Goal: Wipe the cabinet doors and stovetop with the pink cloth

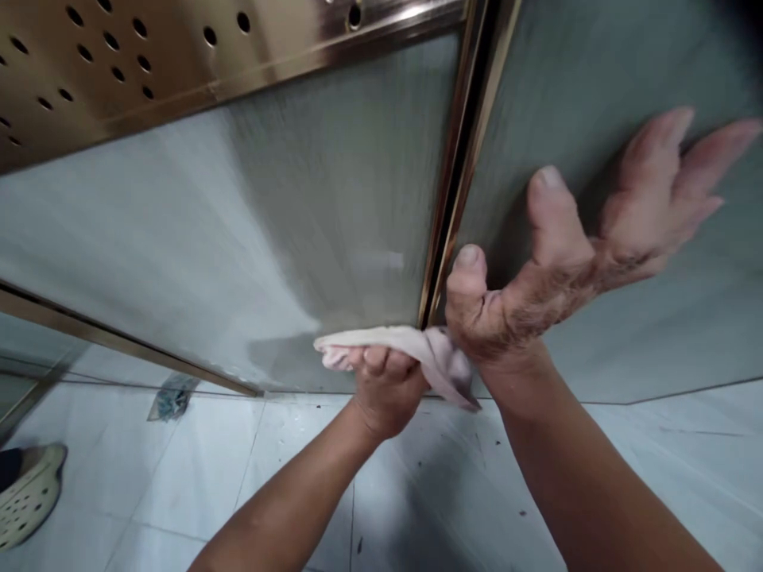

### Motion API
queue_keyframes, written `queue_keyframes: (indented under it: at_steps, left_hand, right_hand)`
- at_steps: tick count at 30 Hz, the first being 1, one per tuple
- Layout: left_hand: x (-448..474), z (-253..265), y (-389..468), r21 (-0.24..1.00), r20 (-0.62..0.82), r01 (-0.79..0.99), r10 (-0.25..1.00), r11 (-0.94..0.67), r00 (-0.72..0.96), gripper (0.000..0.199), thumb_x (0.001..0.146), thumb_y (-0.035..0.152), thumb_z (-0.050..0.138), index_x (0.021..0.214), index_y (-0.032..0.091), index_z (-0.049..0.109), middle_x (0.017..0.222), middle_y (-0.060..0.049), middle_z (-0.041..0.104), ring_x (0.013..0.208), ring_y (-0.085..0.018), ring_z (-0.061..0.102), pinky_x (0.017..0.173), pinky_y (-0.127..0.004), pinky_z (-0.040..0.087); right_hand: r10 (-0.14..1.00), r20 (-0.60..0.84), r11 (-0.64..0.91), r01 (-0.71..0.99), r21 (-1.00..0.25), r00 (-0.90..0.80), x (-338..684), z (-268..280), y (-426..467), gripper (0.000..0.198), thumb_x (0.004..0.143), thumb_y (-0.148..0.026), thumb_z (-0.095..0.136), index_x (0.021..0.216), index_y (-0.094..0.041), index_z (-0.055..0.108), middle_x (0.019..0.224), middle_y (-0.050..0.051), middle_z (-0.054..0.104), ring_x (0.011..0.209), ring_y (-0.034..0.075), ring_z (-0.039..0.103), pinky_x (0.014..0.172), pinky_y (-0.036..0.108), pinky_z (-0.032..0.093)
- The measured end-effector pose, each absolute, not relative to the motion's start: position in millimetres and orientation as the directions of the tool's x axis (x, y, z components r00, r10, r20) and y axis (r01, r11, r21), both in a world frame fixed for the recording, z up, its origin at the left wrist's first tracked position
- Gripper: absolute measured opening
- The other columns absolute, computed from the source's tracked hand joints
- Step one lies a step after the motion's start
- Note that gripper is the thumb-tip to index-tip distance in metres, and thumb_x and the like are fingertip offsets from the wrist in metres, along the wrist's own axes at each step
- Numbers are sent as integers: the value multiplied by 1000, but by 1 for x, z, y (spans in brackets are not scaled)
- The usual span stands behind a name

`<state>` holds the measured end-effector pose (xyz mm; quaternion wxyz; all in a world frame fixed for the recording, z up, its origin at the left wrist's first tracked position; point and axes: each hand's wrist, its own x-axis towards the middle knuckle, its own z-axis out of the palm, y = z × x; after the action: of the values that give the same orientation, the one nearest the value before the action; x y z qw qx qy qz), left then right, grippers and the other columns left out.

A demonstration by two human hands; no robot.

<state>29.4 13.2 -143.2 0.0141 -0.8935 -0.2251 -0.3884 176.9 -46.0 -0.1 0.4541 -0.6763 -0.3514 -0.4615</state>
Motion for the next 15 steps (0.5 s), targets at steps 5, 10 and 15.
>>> queue_keyframes:
  at_steps: [5, 10, 15]
  left_hand:
    - [7, -233, 6, -59, 365, 346, 303, -936, 880, 22, 95, 30, 58, 111, 43, 67, 112, -2, 65, 106, -25, 47, 86, -44, 38]
    - [-27, -272, 17, -74, 226, 376, 351, -924, 909, 12, 91, 25, 64, 101, 29, 69, 107, -3, 65, 97, -22, 50, 84, -40, 39]
    - [-60, -231, 35, -104, 290, 514, 469, -851, 834, 12, 87, 31, 65, 97, 24, 69, 100, -8, 61, 98, -26, 48, 89, -45, 38]
  right_hand:
    - [137, 905, -323, 882, -343, 402, 185, -3, -45, 59, 95, -66, 42, 140, -29, 43, 157, 3, 21, 150, 45, -3, 91, 80, 38]
    - [67, 956, -297, 920, -255, 287, 186, -6, -46, 52, 99, -60, 32, 137, -28, 48, 154, 3, 30, 150, 42, 11, 96, 81, 32]
    - [-2, 994, -284, 953, -105, 109, 182, -7, -50, 46, 99, -42, 34, 143, -32, 41, 159, -5, 26, 147, 35, 26, 105, 74, 25]
